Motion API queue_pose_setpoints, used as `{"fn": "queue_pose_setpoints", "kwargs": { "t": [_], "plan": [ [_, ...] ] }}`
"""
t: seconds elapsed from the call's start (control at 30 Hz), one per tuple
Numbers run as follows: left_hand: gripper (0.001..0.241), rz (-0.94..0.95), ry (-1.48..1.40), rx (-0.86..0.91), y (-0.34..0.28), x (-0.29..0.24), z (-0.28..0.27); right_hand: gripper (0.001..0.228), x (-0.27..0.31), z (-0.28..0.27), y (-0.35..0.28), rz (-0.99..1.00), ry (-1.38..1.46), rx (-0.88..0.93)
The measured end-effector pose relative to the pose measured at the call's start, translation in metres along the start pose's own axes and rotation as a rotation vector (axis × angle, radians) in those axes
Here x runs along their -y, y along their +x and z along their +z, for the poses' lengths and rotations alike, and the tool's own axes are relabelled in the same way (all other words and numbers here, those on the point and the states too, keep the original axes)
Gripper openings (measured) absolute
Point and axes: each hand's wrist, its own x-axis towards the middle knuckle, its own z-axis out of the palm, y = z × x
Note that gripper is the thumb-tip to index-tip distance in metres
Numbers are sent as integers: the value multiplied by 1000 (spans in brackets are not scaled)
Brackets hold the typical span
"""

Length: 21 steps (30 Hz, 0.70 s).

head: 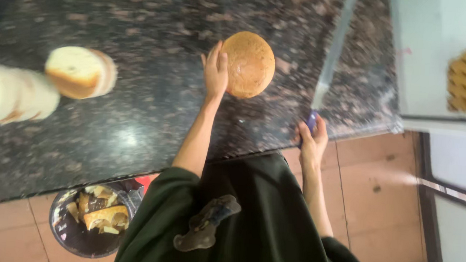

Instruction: The person slices several circular cakes into multiple layers using a long knife, then wipes the blade with a cloth.

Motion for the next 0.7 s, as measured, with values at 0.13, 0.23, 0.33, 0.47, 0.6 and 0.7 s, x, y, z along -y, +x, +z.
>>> {"fn": "queue_pose_setpoints", "kwargs": {
  "t": [0.13, 0.23, 0.33, 0.47, 0.6, 0.7],
  "plan": [
    [63, 12, -13, 141, -97, -52, 74, 39, 5, -51, 17, -50, -196, -92],
    [81, -9, 9, 248, -151, -89, 125, 34, 12, -98, 32, -164, -259, -68],
    [92, -34, 3, 388, -186, -127, 164, 35, 24, -151, 52, -161, -251, -98],
    [83, -142, -61, 571, -203, -166, 187, 38, 37, -209, 80, -186, -113, -51],
    [77, -331, -475, 503, -209, -190, 208, 42, 56, -238, 105, -124, -33, -20],
    [79, -362, -683, 399, -217, -199, 229, 42, 58, -250, 114, -97, -7, 1]
  ]
}}
